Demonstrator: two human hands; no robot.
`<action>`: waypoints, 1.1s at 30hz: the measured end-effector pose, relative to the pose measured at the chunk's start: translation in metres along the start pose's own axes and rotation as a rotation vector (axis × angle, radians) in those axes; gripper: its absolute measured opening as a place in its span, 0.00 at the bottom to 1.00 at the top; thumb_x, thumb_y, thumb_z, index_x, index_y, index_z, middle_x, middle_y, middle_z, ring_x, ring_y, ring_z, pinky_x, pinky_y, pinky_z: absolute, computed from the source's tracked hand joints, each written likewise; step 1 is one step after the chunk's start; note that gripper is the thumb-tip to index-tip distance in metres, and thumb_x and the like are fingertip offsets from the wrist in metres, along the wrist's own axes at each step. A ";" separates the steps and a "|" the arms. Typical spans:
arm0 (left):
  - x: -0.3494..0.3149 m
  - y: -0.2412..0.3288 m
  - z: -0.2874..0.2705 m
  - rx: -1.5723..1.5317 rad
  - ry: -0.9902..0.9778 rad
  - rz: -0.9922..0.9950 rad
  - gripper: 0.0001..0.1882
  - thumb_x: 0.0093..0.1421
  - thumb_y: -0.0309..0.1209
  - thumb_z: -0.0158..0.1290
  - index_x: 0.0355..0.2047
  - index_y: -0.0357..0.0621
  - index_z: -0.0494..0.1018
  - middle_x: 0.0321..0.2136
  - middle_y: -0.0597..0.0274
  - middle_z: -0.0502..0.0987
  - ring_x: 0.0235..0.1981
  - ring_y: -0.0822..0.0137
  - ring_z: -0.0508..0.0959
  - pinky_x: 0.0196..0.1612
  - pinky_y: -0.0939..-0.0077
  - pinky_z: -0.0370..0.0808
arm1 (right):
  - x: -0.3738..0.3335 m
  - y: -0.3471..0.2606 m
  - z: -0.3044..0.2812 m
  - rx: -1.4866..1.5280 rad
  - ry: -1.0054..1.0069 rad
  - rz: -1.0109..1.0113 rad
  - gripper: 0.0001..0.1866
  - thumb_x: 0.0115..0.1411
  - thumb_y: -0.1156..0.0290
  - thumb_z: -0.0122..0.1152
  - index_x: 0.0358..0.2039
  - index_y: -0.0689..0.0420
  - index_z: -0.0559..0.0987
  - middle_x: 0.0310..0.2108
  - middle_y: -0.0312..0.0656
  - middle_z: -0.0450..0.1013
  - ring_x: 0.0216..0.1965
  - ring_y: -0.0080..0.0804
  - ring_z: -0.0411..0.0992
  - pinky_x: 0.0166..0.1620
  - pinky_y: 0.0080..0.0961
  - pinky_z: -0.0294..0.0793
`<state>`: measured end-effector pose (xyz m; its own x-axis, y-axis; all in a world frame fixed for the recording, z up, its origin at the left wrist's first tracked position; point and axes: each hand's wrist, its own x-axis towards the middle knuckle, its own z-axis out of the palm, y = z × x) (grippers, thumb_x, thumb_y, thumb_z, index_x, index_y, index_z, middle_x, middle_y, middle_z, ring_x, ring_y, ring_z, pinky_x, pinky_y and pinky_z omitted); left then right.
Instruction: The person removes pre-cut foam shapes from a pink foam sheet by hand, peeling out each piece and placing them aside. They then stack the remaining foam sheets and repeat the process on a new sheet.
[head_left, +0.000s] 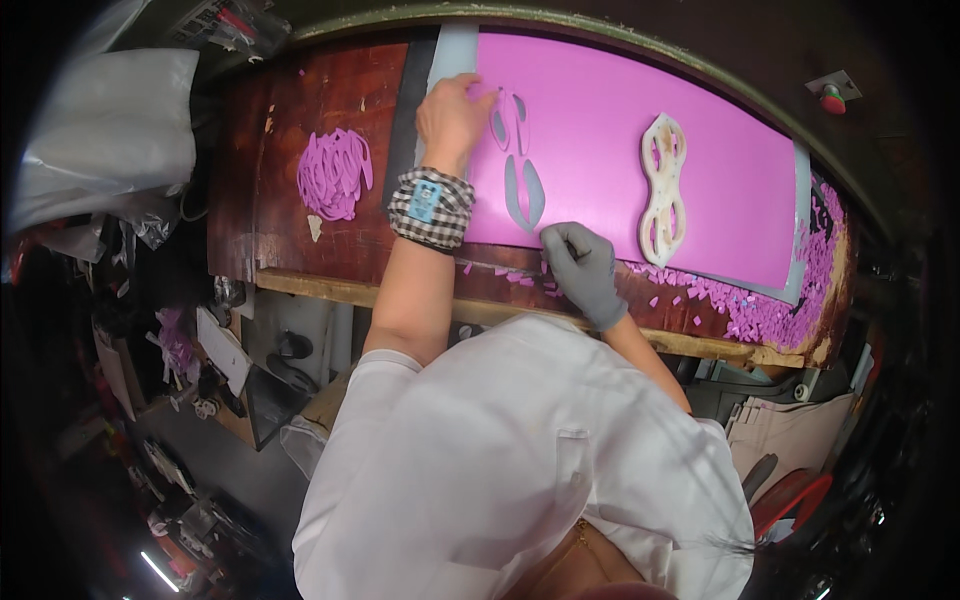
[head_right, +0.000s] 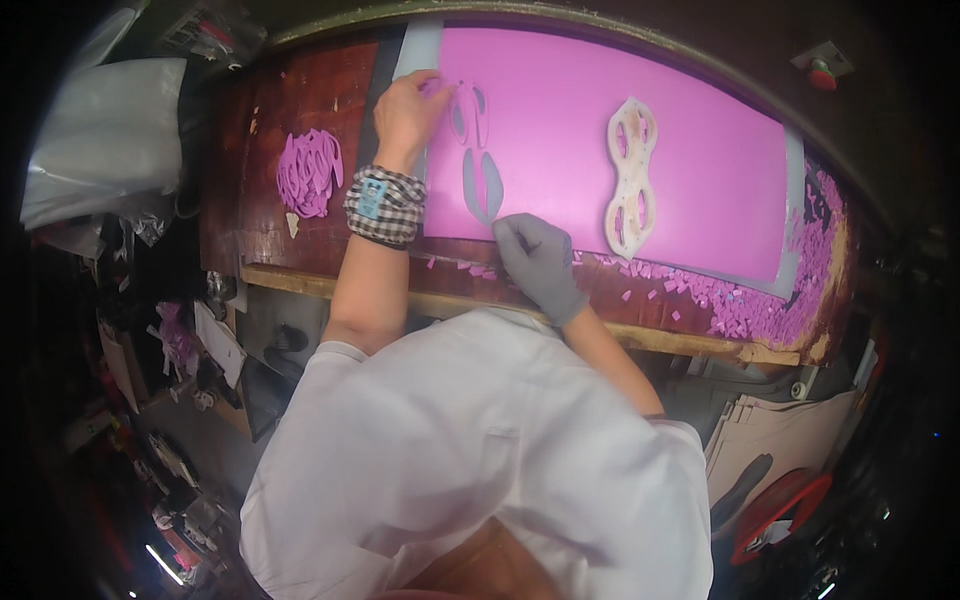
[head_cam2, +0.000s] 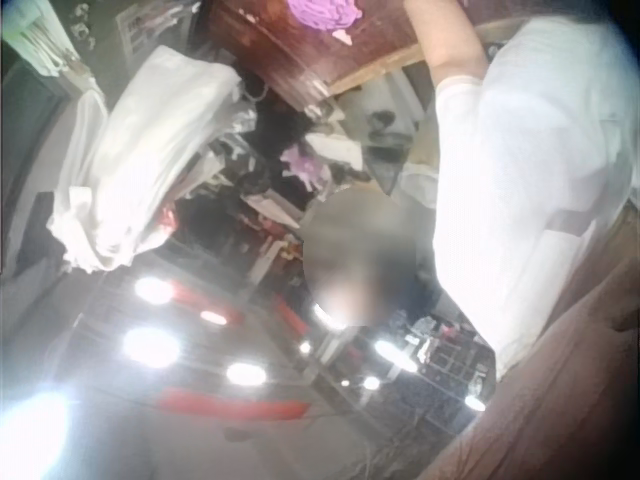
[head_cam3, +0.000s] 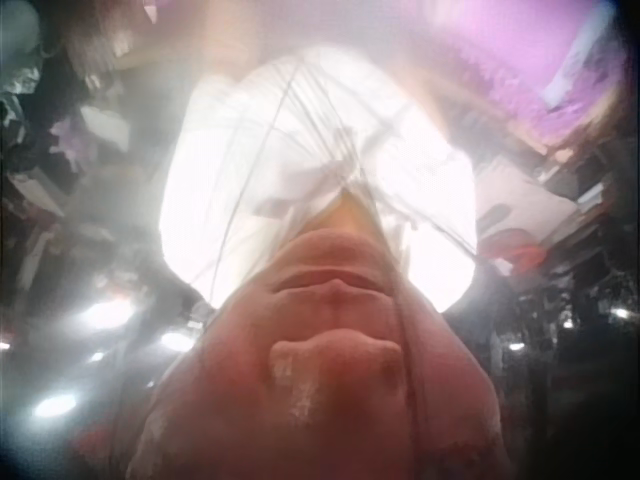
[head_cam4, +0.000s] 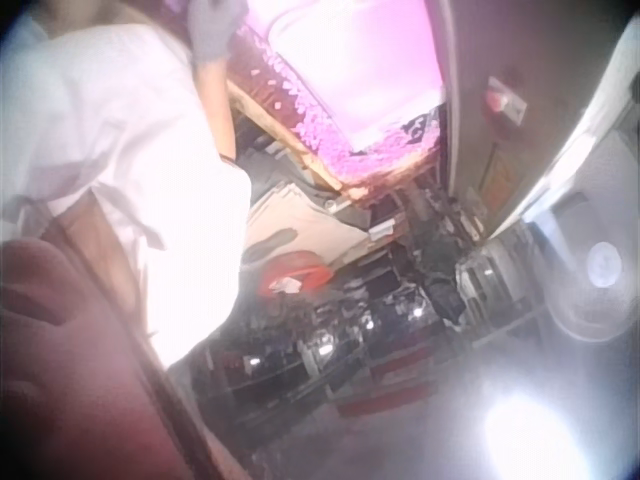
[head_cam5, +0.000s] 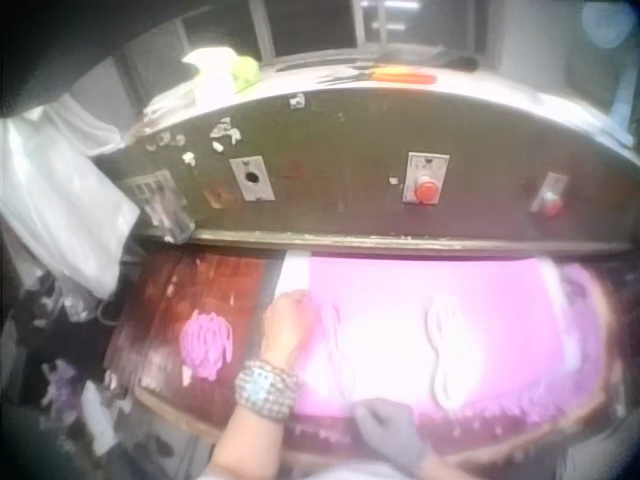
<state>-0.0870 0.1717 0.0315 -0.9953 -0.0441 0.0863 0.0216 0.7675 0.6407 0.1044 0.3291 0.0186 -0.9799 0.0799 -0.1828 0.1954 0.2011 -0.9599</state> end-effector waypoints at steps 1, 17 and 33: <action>0.001 0.004 0.002 0.016 -0.042 0.038 0.23 0.51 0.45 0.62 0.40 0.41 0.80 0.37 0.48 0.80 0.40 0.50 0.80 0.44 0.64 0.76 | 0.000 0.002 0.000 0.006 0.004 0.006 0.09 0.60 0.69 0.57 0.30 0.62 0.79 0.18 0.36 0.70 0.21 0.17 0.66 0.26 0.21 0.67; -0.011 -0.001 -0.025 -0.562 -0.397 -0.053 0.13 0.57 0.34 0.59 0.34 0.35 0.79 0.18 0.68 0.75 0.20 0.78 0.71 0.24 0.79 0.68 | 0.018 -0.010 -0.008 0.197 0.013 0.080 0.09 0.63 0.71 0.56 0.37 0.64 0.78 0.24 0.32 0.72 0.25 0.13 0.67 0.28 0.12 0.67; -0.078 -0.013 -0.019 -0.096 -0.200 0.382 0.17 0.47 0.25 0.58 0.40 0.46 0.77 0.31 0.60 0.77 0.30 0.57 0.78 0.34 0.67 0.76 | 0.065 -0.002 0.025 -0.617 0.098 -0.604 0.07 0.53 0.66 0.60 0.29 0.56 0.76 0.31 0.39 0.72 0.32 0.39 0.72 0.32 0.37 0.72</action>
<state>-0.0080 0.1533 0.0308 -0.9127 0.3632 0.1875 0.3909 0.6416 0.6600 0.0396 0.3091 0.0029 -0.9205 -0.1329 0.3675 -0.3425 0.7272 -0.5949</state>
